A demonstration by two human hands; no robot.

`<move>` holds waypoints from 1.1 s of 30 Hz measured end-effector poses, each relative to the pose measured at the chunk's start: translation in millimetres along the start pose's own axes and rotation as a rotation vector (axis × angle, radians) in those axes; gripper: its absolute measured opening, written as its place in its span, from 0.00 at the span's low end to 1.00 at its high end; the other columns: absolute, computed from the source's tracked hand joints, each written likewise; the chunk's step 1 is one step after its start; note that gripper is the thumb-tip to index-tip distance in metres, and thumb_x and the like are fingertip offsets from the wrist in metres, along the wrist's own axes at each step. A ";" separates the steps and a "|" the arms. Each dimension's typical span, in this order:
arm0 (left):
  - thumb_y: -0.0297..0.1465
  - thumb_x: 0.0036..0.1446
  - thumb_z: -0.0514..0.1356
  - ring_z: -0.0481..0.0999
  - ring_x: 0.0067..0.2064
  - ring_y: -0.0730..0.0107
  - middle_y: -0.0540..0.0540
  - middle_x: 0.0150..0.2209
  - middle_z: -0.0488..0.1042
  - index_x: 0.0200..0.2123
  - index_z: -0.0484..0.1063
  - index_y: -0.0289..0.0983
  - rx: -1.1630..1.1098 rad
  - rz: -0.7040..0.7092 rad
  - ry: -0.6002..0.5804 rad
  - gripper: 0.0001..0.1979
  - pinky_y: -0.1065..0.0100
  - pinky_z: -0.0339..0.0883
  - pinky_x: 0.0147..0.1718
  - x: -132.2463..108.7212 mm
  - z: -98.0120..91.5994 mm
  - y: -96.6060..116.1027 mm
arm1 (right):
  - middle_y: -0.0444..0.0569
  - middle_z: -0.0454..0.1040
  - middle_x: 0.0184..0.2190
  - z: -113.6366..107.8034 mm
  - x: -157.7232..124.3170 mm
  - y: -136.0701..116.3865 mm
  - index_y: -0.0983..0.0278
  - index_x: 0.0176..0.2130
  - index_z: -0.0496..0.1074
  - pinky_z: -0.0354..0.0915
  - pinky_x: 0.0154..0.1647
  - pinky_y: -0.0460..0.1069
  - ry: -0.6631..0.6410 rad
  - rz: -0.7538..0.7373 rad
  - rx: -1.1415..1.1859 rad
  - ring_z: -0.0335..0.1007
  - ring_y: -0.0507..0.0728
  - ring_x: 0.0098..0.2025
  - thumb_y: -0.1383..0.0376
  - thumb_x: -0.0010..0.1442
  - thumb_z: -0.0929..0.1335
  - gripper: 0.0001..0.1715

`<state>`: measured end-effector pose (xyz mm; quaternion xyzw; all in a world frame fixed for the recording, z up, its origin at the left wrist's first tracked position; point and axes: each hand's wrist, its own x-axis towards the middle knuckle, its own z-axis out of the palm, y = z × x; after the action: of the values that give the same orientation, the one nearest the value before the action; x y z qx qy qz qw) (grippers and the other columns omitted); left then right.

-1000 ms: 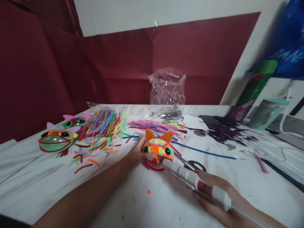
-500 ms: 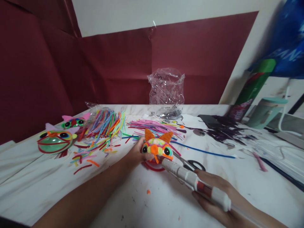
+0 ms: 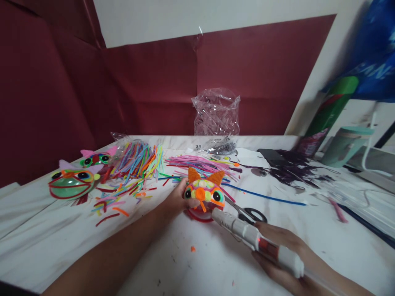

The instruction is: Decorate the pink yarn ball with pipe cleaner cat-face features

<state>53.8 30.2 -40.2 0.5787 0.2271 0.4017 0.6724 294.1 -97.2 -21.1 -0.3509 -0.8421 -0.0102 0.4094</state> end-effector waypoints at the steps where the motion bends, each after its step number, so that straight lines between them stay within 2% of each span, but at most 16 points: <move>1: 0.33 0.35 0.72 0.77 0.43 0.56 0.43 0.45 0.75 0.48 0.62 0.39 0.001 -0.004 0.001 0.35 0.62 0.70 0.41 -0.1 -0.1 -0.1 | 0.41 0.67 0.19 -0.1 0.4 -0.3 0.60 0.26 0.62 0.60 0.19 0.44 0.016 0.007 0.000 0.67 0.51 0.19 0.72 0.55 0.63 0.09; 4: 0.33 0.36 0.72 0.77 0.42 0.57 0.44 0.43 0.75 0.47 0.62 0.39 0.005 -0.007 0.007 0.34 0.62 0.70 0.40 -0.3 0.0 -0.3 | 0.42 0.68 0.19 0.1 1.4 -1.1 0.60 0.26 0.62 0.60 0.19 0.44 0.043 0.027 0.007 0.68 0.52 0.20 0.72 0.55 0.63 0.09; 10: 0.34 0.35 0.73 0.76 0.44 0.57 0.44 0.45 0.74 0.48 0.62 0.40 0.007 0.000 0.016 0.36 0.62 0.69 0.42 0.4 -0.8 -1.3 | 0.41 0.64 0.19 -1.6 1.3 0.1 0.60 0.25 0.59 0.57 0.19 0.43 -0.046 -0.001 -0.002 0.64 0.49 0.19 0.73 0.55 0.63 0.11; 16: 0.35 0.35 0.73 0.75 0.46 0.56 0.43 0.46 0.74 0.50 0.62 0.40 -0.009 0.004 0.010 0.37 0.61 0.69 0.43 0.2 -1.2 -1.7 | 0.40 0.64 0.19 -0.6 -3.3 0.1 0.60 0.26 0.59 0.57 0.20 0.45 0.009 0.020 0.001 0.64 0.51 0.19 0.72 0.55 0.63 0.10; 19: 0.35 0.34 0.73 0.75 0.46 0.55 0.43 0.47 0.73 0.50 0.61 0.40 -0.009 -0.004 0.022 0.38 0.61 0.69 0.43 0.0 -0.8 -1.4 | 0.41 0.64 0.19 -0.7 -3.4 -0.1 0.60 0.26 0.59 0.57 0.20 0.45 -0.014 0.037 0.006 0.64 0.50 0.19 0.72 0.56 0.63 0.10; 33: 0.35 0.35 0.72 0.77 0.41 0.58 0.45 0.42 0.75 0.47 0.62 0.40 0.039 -0.019 0.014 0.34 0.61 0.69 0.41 0.2 1.2 1.6 | 0.40 0.65 0.19 -3.8 2.1 0.6 0.61 0.26 0.60 0.59 0.19 0.43 -0.045 0.010 0.040 0.65 0.50 0.19 0.72 0.56 0.63 0.09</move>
<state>54.3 29.7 -38.4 0.5869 0.2448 0.3948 0.6631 296.2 -96.7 -17.2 -0.3472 -0.8494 0.0166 0.3972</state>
